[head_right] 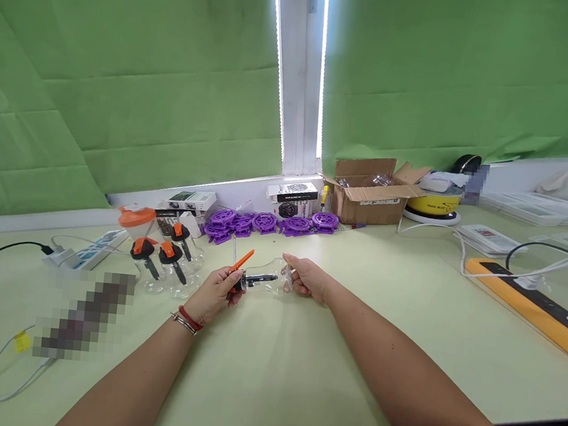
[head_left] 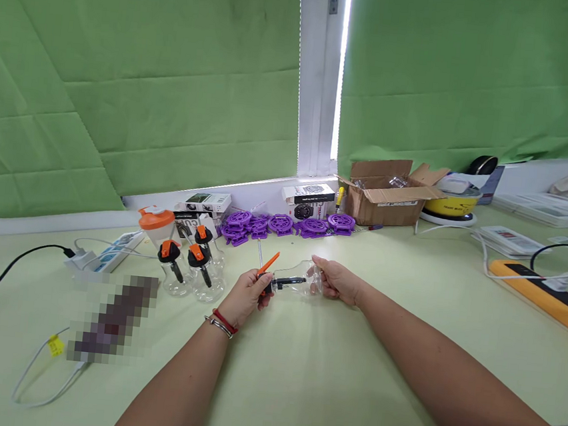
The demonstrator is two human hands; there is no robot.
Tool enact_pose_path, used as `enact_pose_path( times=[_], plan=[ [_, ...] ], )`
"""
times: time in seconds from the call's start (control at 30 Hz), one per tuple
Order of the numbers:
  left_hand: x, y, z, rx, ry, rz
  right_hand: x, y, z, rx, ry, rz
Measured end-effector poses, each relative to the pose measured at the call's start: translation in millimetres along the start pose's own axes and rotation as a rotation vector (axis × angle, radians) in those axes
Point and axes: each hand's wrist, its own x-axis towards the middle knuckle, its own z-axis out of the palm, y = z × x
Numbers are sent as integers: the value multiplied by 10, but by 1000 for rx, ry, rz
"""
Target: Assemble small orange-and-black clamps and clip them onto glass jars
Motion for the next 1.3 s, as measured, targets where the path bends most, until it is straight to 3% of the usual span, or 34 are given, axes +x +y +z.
enact_pose_path(
  times=[0.7, 0.83, 0.97, 1.17, 1.3],
  plan=[
    [-18, 18, 6, 12, 0, 25, 5, -3, -13, 0, -14, 29],
    [-21, 22, 0, -1, 91, 92, -49, -32, 43, 38, -66, 4],
    [-14, 36, -34, 38, 264, 194, -86, -40, 162, 12, -105, -62],
    [-68, 133, -53, 282, 471, 310, -112, 10, 311, -379, 21, -298],
    [-112, 169, 12, 395, 518, 329, -111, 82, 418, -593, 92, -416]
  ],
)
